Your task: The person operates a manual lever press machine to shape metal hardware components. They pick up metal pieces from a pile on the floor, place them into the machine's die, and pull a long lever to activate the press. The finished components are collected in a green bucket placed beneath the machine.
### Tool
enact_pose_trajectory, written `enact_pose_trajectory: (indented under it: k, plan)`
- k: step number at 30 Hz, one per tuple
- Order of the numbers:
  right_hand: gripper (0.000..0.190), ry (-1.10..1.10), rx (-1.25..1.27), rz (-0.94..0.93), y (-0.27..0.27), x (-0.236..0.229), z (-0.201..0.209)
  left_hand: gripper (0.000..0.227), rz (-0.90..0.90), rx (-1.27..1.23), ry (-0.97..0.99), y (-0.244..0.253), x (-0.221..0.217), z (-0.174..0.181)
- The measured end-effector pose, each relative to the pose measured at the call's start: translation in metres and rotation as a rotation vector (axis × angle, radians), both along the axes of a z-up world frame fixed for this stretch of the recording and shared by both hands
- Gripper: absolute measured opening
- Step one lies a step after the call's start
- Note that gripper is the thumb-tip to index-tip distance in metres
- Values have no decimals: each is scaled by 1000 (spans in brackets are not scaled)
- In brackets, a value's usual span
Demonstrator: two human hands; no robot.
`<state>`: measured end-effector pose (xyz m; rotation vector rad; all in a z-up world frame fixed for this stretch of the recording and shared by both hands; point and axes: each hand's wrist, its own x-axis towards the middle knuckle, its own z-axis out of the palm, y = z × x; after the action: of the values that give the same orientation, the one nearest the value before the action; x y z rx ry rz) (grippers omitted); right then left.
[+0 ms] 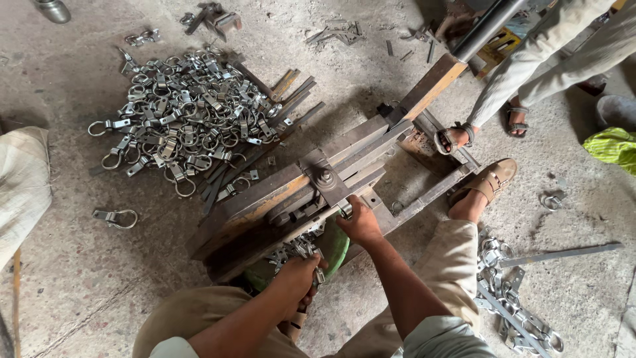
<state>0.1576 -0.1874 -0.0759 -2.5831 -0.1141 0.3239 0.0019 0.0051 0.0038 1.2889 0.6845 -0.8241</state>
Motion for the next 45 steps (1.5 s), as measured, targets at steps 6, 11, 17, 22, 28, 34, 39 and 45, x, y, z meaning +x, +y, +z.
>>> enact_pose_trajectory:
  k: [6,11,17,22,28,34,39,45]
  plan:
    - [73,2,3,3,2,-1,10,42,0,-31,-58,-1,-1,-2]
    - [73,168,164,-141,-30,-1,-31,40,-29,-27,-70,-1,-1,-3]
    - [35,357,1335,-1256,-114,-45,-129,35,-131,-4,-182,-2,2,-32]
    - [27,124,1867,-338,-116,-22,25,32,-75,19,-248,-14,6,-53]
    - [76,-276,1023,-121,-55,-22,172,34,-104,18,-436,-22,16,-55]
    - [64,451,580,-201,-11,-81,73,26,-54,-69,-370,-30,4,-42]
    - [62,944,1116,-341,-9,-112,-13,32,-243,85,-395,-37,-2,-42]
    - [36,905,1363,-535,-11,-123,0,20,-213,54,-270,-31,-6,-20]
